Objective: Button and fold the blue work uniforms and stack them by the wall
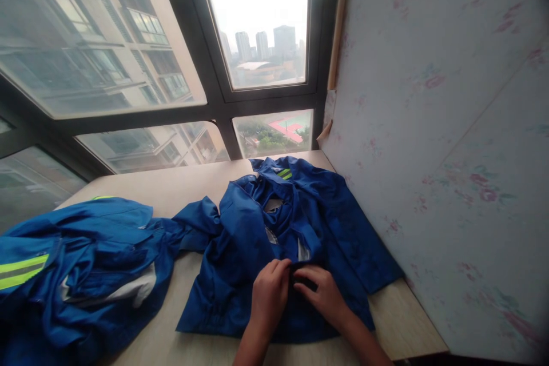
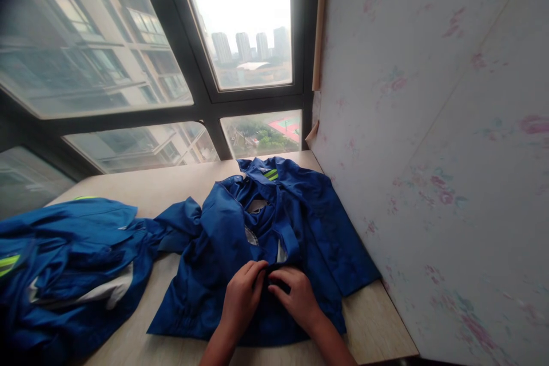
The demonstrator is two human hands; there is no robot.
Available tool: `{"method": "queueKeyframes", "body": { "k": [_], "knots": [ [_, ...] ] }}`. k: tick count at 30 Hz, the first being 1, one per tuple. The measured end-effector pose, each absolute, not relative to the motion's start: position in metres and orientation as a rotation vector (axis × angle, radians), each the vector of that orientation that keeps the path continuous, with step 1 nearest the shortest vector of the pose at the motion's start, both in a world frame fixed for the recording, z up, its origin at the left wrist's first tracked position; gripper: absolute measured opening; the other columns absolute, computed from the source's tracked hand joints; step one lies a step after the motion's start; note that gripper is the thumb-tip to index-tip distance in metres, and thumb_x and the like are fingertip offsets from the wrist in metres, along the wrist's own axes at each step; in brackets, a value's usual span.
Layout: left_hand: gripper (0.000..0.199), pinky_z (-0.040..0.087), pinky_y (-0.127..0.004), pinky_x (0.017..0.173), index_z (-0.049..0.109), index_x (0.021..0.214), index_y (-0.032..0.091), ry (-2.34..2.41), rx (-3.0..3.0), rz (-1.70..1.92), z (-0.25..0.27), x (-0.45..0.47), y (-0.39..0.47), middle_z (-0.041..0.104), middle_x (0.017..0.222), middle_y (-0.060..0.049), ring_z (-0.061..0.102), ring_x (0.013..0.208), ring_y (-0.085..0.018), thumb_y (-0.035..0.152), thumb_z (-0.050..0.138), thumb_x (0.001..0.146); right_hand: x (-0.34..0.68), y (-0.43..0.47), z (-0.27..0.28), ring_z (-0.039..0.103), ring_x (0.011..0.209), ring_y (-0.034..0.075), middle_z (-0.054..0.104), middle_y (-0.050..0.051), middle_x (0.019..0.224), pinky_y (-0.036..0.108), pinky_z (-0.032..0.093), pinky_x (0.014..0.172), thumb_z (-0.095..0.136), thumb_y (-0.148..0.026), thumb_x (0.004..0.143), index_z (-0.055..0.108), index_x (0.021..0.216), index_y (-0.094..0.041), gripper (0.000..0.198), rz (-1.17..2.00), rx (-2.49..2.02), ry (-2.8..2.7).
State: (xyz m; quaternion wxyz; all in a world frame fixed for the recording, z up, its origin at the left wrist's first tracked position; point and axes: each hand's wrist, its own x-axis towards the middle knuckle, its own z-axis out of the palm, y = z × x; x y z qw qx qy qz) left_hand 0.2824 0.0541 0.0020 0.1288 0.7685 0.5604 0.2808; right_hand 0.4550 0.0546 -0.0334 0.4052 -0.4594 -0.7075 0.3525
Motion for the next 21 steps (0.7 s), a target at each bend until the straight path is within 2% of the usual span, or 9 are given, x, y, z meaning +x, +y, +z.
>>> {"method": "queueKeyframes", "body": {
  "k": [5,13,21],
  "knots": [
    [0.023,0.053,-0.026,0.074,0.066,0.107,0.022,1.564,2.235,1.078,-0.02,0.266,0.042,0.069,0.09,-0.004,0.066,0.081,-0.015,0.019,0.048,0.094,0.454,0.053,-0.031,0.068,0.088,0.021,0.073,0.006,0.095,0.034,0.053,0.083,0.061,-0.026,0.087,0.071,0.101,-0.022,0.018,0.835,-1.206,-1.812],
    [0.021,0.049,-0.026,0.069,0.069,0.102,0.021,1.52,2.434,1.112,-0.024,0.267,0.033,0.067,0.082,-0.004,0.061,0.073,-0.014,0.013,0.053,0.091,0.455,0.052,-0.027,0.066,0.084,0.02,0.071,0.005,0.086,0.034,0.053,0.08,0.064,-0.024,0.084,0.072,0.098,-0.022,0.016,0.832,-1.205,-1.789],
    [0.022,0.047,-0.027,0.066,0.068,0.102,0.019,1.542,2.563,1.236,-0.024,0.267,0.028,0.059,0.069,-0.001,0.056,0.066,-0.013,0.009,0.055,0.088,0.461,0.054,-0.022,0.067,0.087,0.02,0.072,0.005,0.09,0.033,0.054,0.081,0.07,-0.036,0.084,0.075,0.097,-0.023,0.019,1.003,-1.046,-1.721]
  ]
}}
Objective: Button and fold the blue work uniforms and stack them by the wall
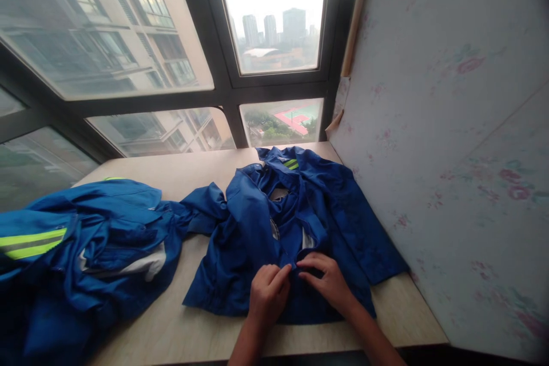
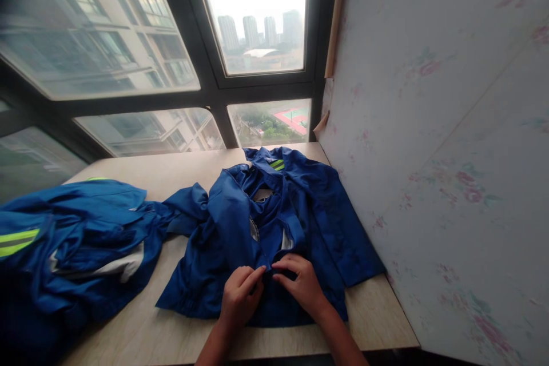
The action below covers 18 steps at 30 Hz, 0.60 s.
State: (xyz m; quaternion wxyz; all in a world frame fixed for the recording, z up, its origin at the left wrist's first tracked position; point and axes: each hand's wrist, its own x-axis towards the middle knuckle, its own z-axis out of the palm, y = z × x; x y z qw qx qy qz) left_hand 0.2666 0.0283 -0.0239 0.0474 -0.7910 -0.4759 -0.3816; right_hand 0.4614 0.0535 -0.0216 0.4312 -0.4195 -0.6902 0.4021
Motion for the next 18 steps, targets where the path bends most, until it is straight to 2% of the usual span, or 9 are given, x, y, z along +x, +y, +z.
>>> {"method": "queueKeyframes", "body": {
  "k": [7,18],
  "knots": [
    [0.022,0.047,-0.028,0.068,0.067,0.104,0.02,-1.467,-2.461,-0.991,-0.0265,0.2677,0.0262,0.059,0.07,-0.002,0.055,0.067,-0.015,0.011,0.052,0.09,0.4617,0.0519,-0.0278,0.067,0.085,0.02,0.072,0.005,0.089,0.032,0.055,0.078,0.071,-0.041,0.083,0.076,0.096,-0.024,0.022,0.979,-1.057,-1.7],
    [0.022,0.046,-0.028,0.067,0.068,0.101,0.019,-1.554,-2.457,-1.042,-0.0276,0.2683,0.0278,0.06,0.072,-0.003,0.056,0.069,-0.015,0.011,0.052,0.09,0.4592,0.049,-0.032,0.067,0.085,0.02,0.072,0.005,0.089,0.034,0.055,0.079,0.069,-0.037,0.086,0.075,0.095,-0.024,0.017,0.876,-1.085,-1.816]
  ]
}}
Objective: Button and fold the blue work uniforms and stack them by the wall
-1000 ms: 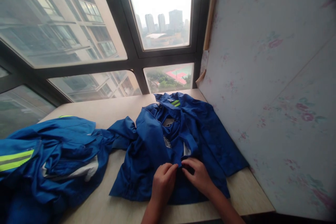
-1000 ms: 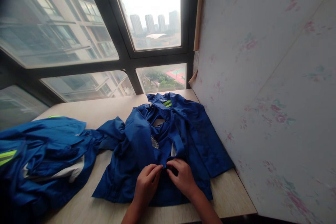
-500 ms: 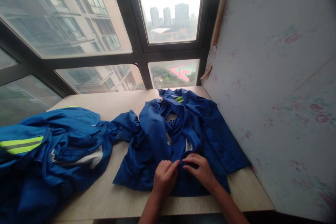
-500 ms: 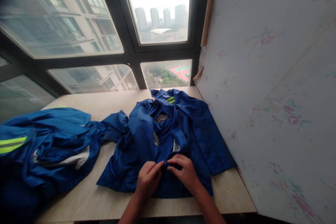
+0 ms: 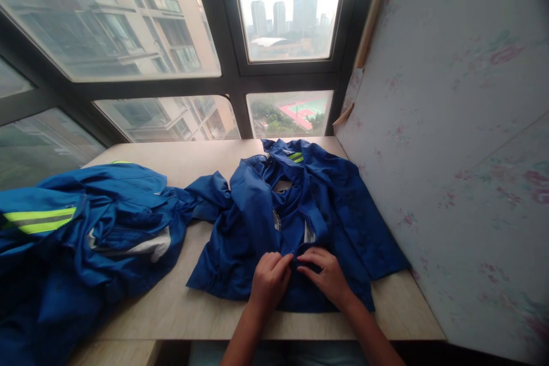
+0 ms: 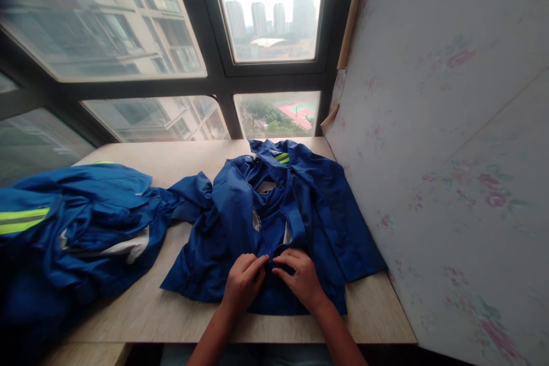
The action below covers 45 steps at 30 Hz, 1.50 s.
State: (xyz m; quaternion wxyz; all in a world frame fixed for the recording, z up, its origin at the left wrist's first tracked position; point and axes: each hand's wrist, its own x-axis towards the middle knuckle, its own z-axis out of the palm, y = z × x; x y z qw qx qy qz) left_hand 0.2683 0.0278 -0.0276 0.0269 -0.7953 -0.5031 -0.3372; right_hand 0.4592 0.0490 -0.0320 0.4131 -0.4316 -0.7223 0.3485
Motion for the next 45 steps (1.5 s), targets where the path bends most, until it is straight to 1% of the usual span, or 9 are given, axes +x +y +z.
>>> {"method": "queueKeyframes", "body": {
  "k": [9,16,21,27,33,39,45],
  "knots": [
    [0.022,0.05,-0.031,0.07,0.068,0.103,0.019,-1.606,-2.555,-1.09,-0.021,0.269,0.027,0.065,0.08,-0.007,0.061,0.076,-0.018,0.016,0.051,0.09,0.46,0.049,-0.034,0.067,0.087,0.021,0.072,0.005,0.092,0.034,0.055,0.081,0.068,-0.036,0.086,0.075,0.096,-0.024,0.016,0.85,-1.111,-1.83],
    [0.019,0.05,-0.031,0.073,0.067,0.102,0.02,-1.643,-2.597,-1.067,-0.023,0.267,0.029,0.067,0.084,-0.007,0.062,0.079,-0.018,0.018,0.051,0.092,0.46,0.048,-0.033,0.067,0.086,0.02,0.071,0.005,0.09,0.034,0.055,0.08,0.068,-0.035,0.086,0.075,0.096,-0.024,0.016,0.841,-1.115,-1.851],
    [0.02,0.047,-0.031,0.07,0.067,0.1,0.02,-1.637,-2.651,-0.976,-0.02,0.267,0.029,0.065,0.081,-0.006,0.059,0.077,-0.018,0.018,0.049,0.092,0.46,0.048,-0.033,0.067,0.086,0.021,0.071,0.005,0.09,0.035,0.054,0.08,0.068,-0.034,0.086,0.074,0.096,-0.024,0.015,0.833,-1.125,-1.873],
    [0.022,0.044,-0.029,0.068,0.067,0.1,0.021,-1.621,-2.682,-0.894,-0.018,0.267,0.03,0.062,0.079,-0.005,0.057,0.075,-0.018,0.017,0.046,0.093,0.459,0.048,-0.033,0.067,0.087,0.021,0.072,0.004,0.092,0.033,0.053,0.08,0.068,-0.028,0.085,0.073,0.095,-0.024,0.012,0.785,-1.158,-1.898],
    [0.025,0.042,-0.029,0.067,0.066,0.102,0.022,-1.628,-2.684,-0.811,-0.019,0.267,0.03,0.061,0.078,-0.004,0.055,0.073,-0.017,0.017,0.043,0.095,0.456,0.046,-0.037,0.065,0.08,0.02,0.07,0.002,0.084,0.032,0.05,0.075,0.069,-0.025,0.084,0.069,0.092,-0.022,0.008,0.701,-1.191,-1.954],
    [0.026,0.041,-0.029,0.067,0.065,0.102,0.023,-1.661,-2.708,-0.674,-0.008,0.264,0.03,0.061,0.08,-0.004,0.056,0.074,-0.018,0.018,0.04,0.096,0.457,0.048,-0.036,0.065,0.08,0.018,0.071,0.001,0.085,0.031,0.049,0.077,0.073,-0.021,0.082,0.07,0.089,-0.023,0.007,0.794,-1.065,-1.918],
    [0.026,0.037,-0.031,0.066,0.065,0.098,0.024,-1.69,-2.768,-0.414,0.012,0.265,0.031,0.061,0.079,-0.003,0.054,0.072,-0.018,0.014,0.041,0.093,0.458,0.049,-0.036,0.066,0.079,0.018,0.072,0.001,0.084,0.031,0.049,0.076,0.072,-0.024,0.083,0.072,0.088,-0.024,0.005,0.827,-0.999,-1.885]
  ]
}}
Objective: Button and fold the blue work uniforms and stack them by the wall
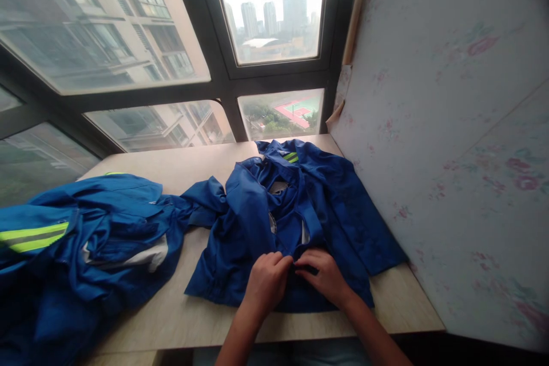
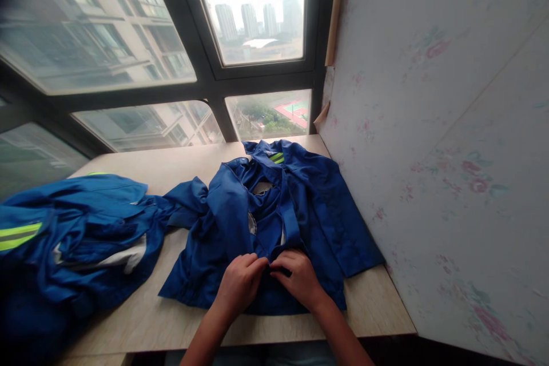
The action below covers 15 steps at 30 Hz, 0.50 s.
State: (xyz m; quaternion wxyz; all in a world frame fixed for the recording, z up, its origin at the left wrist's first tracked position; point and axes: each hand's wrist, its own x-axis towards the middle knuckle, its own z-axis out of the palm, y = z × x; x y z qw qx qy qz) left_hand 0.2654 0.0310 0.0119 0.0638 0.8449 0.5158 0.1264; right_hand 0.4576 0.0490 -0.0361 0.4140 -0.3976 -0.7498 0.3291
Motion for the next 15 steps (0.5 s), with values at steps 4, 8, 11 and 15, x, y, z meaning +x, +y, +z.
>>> {"method": "queueKeyframes", "body": {
  "k": [4,8,11,15],
  "knots": [
    [0.026,0.035,-0.032,0.065,0.064,0.097,0.024,1.589,2.561,0.289,0.019,0.268,0.031,0.061,0.08,-0.003,0.053,0.071,-0.019,0.013,0.042,0.092,0.458,0.049,-0.037,0.066,0.081,0.018,0.072,0.001,0.088,0.031,0.05,0.077,0.072,-0.021,0.083,0.073,0.091,-0.024,0.009,0.822,-0.985,-1.879],
    [0.025,0.034,-0.032,0.066,0.064,0.097,0.024,1.59,2.562,0.232,0.023,0.269,0.033,0.062,0.08,-0.003,0.054,0.072,-0.019,0.011,0.042,0.091,0.458,0.048,-0.037,0.066,0.082,0.017,0.072,0.001,0.089,0.031,0.05,0.078,0.069,-0.019,0.084,0.073,0.091,-0.025,0.01,0.808,-0.972,-1.898],
    [0.025,0.035,-0.032,0.066,0.063,0.095,0.024,1.552,2.563,0.201,0.025,0.269,0.035,0.062,0.08,-0.003,0.055,0.073,-0.019,0.011,0.042,0.091,0.457,0.048,-0.036,0.066,0.081,0.017,0.072,0.001,0.088,0.031,0.05,0.077,0.067,-0.02,0.086,0.074,0.09,-0.025,0.01,0.791,-0.981,-1.907],
    [0.025,0.037,-0.031,0.066,0.063,0.095,0.024,1.532,2.532,0.227,0.025,0.269,0.037,0.062,0.08,-0.002,0.057,0.074,-0.019,0.014,0.041,0.093,0.457,0.047,-0.037,0.066,0.082,0.017,0.072,0.001,0.088,0.031,0.049,0.078,0.068,-0.02,0.085,0.073,0.09,-0.025,0.009,0.784,-1.007,-1.894]
  ]
}}
